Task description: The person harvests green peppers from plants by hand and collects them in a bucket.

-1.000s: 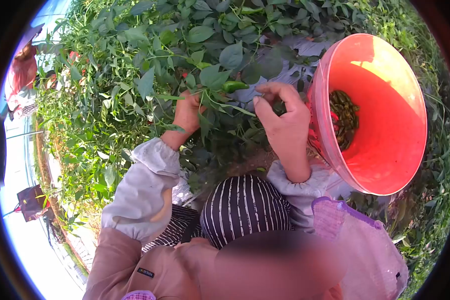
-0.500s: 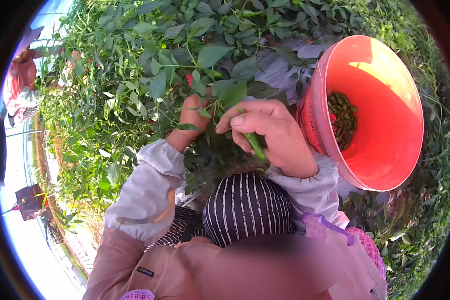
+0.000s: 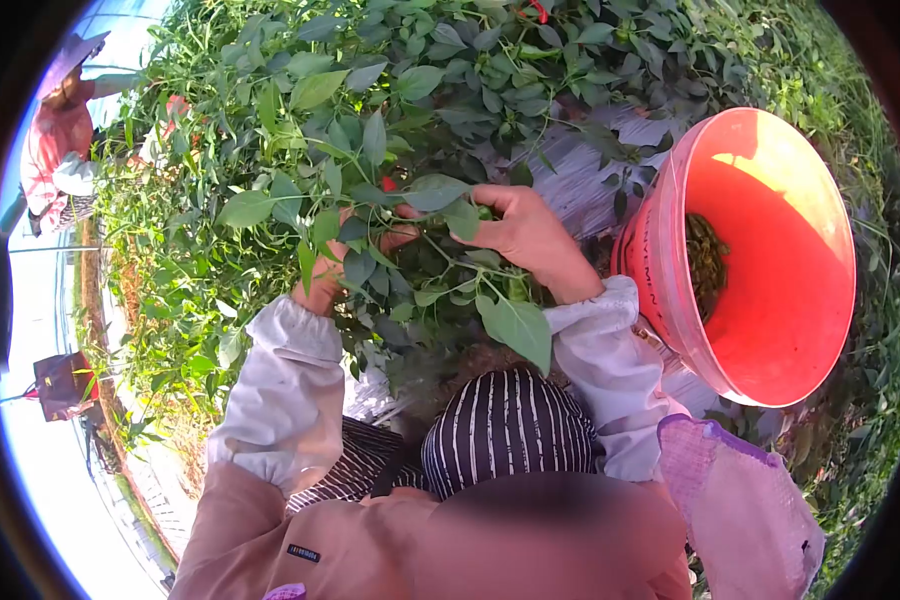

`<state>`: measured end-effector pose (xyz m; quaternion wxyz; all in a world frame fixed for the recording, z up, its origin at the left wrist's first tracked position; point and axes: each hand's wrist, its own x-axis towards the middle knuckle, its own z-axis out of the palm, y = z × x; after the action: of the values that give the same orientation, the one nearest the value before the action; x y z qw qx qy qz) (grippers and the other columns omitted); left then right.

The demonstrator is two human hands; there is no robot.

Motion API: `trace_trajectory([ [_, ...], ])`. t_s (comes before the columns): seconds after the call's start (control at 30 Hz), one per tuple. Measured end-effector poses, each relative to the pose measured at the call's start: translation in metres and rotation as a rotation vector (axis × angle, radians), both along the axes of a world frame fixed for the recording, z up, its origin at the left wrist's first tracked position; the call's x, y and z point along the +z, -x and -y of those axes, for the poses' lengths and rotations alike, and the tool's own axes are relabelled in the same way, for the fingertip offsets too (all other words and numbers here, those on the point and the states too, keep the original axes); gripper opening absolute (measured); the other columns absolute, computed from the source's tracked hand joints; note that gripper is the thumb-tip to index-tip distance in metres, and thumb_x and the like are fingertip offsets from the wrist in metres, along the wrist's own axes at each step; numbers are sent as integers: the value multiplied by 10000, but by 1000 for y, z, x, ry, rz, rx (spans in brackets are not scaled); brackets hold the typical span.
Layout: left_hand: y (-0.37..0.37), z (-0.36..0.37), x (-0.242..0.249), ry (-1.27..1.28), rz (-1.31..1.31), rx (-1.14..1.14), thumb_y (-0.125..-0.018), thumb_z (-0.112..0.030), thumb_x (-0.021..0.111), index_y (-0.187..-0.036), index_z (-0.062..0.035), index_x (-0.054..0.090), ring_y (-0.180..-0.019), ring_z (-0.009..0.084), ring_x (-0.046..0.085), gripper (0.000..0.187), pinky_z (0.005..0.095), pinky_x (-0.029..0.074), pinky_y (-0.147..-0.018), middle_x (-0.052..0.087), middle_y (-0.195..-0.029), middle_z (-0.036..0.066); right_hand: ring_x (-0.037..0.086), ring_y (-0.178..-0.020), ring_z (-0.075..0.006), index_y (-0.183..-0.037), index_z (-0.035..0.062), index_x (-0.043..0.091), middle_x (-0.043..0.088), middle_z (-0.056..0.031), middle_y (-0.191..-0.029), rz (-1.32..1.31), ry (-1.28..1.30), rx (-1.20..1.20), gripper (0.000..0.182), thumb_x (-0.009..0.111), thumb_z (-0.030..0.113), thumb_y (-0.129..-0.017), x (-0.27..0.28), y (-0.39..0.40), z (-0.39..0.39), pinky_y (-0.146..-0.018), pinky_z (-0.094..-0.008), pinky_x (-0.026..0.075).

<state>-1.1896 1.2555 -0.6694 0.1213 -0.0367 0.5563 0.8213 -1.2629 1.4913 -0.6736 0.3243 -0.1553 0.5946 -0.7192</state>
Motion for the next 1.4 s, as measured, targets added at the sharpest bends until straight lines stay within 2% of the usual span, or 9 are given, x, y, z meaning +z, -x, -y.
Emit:
trace_trajectory([
  [0.2, 10, -9, -31, 8, -66, -19, -905, -116, 565, -1210, -14, 514, -1016, 239, 606, 326, 364, 509, -920, 584, -1166, 132, 553, -765, -70, -1014, -23, 666, 658, 1, -846, -125, 14, -94, 278, 715, 100, -770, -15, -4, 8, -691, -262, 463],
  [0.4, 15, -15, -28, 89, -105, -51, -885, -57, 571, -1164, 1, 536, -966, 170, 614, 287, 326, 522, -806, 627, -1081, 92, 595, -701, -105, -920, -8, 673, 651, -65, -779, -868, -355, -264, 205, 706, 92, -745, 16, -24, -3, -677, -250, 466],
  [0.47, 15, -14, -28, 206, -19, -63, -883, -100, 594, -1144, -13, 561, -969, 172, 615, 277, 321, 518, -846, 633, -1070, 91, 608, -704, -102, -933, -6, 672, 654, -61, -784, -533, -146, -503, 214, 709, 59, -733, 63, -22, -20, -659, -250, 477],
  [0.67, 10, -19, -2, 269, -157, -11, -837, -41, 654, -1073, 3, 606, -947, 163, 613, 245, 296, 513, -848, 643, -1048, 90, 635, -804, -115, -1084, -3, 636, 673, -79, -927, -930, -532, -1294, 310, 717, 78, -797, 141, -29, -115, -718, -244, 510],
  [0.77, 13, -18, 10, 658, -283, 76, -777, 16, 710, -1017, -5, 644, -918, 135, 615, 250, 289, 500, -832, 664, -1016, 56, 622, -953, -151, -1138, 13, 613, 648, -76, -1068, -1180, -1573, -921, 292, 629, 114, -865, 128, -13, -184, -823, -271, 495],
  [0.97, 17, -18, -3, 475, -176, 191, -759, 47, 711, -989, -24, 634, -916, 155, 626, 253, 293, 512, -812, 660, -985, 57, 644, -827, -287, -987, -6, 638, 653, -145, -928, -692, -698, -642, 188, 626, 73, -817, 116, -65, -116, -763, -385, 509],
  [1.1, 16, -22, 16, 593, -198, 230, -754, 100, 683, -992, -41, 625, -942, 174, 626, 283, 305, 520, -828, 650, -990, 64, 609, -759, -356, -945, 23, 634, 632, -176, -865, -853, -1132, -7, 208, 646, 92, -750, 42, -59, -90, -666, -410, 488],
  [1.2, 21, -20, -1, 134, -98, 321, -750, 138, 657, -1005, -49, 616, -951, 195, 628, 319, 320, 531, -819, 645, -997, 70, 613, -778, -354, -985, 33, 640, 628, -180, -861, -716, -908, -65, 275, 690, 149, -740, 30, -53, -69, -681, -391, 499],
  [1.4, 31, -31, -9, 334, -197, 280, -718, 181, 637, -1045, -29, 609, -952, 209, 628, 390, 335, 537, -848, 644, -1030, 88, 612, -738, -224, -1078, 16, 585, 624, -48, -835, -604, -108, -322, 383, 734, 211, -784, 33, -46, -47, -666, -316, 510],
])
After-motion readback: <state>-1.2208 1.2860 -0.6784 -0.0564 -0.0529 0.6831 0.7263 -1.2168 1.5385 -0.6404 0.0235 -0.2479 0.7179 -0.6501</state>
